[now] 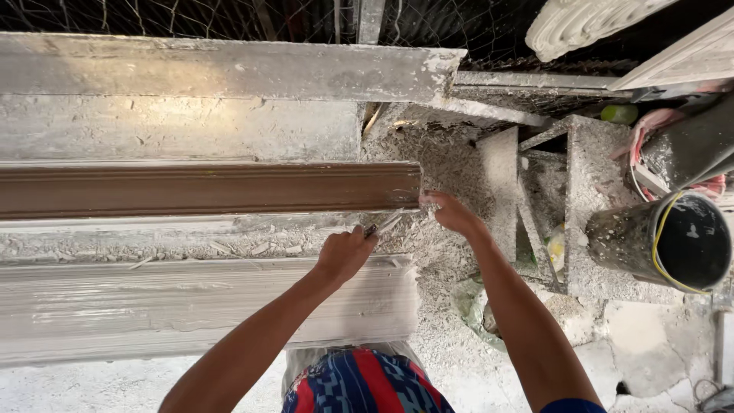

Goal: The person smooths a long white decorative molding with a curved metal tool, then washes hands at a tap. The person wipes a workbench with a cloth, scrapes dust from the bench, and smooths a brown decorative molding with the same tool.

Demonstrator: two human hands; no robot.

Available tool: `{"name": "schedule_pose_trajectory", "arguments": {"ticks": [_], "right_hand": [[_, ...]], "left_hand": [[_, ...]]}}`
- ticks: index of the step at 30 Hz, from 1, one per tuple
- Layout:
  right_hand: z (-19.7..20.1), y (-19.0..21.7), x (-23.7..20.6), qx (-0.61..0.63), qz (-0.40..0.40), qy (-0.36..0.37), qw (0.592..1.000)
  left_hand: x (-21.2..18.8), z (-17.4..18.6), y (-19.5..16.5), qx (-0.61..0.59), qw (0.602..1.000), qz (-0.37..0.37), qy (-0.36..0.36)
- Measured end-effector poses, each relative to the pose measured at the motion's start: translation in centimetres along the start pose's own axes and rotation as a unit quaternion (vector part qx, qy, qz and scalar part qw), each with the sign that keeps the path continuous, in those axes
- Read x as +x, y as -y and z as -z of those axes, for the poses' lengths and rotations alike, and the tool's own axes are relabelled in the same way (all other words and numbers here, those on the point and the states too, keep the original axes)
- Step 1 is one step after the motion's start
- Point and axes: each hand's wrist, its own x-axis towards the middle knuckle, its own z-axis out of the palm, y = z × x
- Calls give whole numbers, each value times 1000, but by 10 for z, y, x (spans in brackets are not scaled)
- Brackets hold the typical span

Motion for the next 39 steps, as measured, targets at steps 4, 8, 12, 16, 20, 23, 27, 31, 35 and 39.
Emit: {"name": "schedule_pose_trajectory", "arguments": {"ticks": [4,8,12,16,20,23,27,31,35,39], "right_hand": [[3,-6,12,0,55,14,998],[12,7,31,-232,153,-236,931],[-24,58,54,-269,257,-267,889],[-107,149,78,-299,251,-119,913],[-172,219,91,-349,340,-123,865],[-193,239,98,-374,223,-64,898],[-197,236,102,-358,245,-80,897],[-196,235,102,-367,235,-77,897],[-196,236,100,-370,250,-85,891],[-196,235,101,-356,249,-86,897]], "left_hand": [[-6,9,-11,76,995,-9,57],[-54,29,-9,-185,968,134,-100],[-147,39,44,-301,825,430,-212],[-195,35,77,-182,761,443,-439],[-181,37,76,-310,689,539,-373],[-154,44,65,-308,685,575,-325],[-130,52,44,-361,662,590,-289],[-126,58,35,-348,683,577,-281],[-135,66,45,-361,705,557,-250],[-152,75,45,-349,694,564,-279]]}}
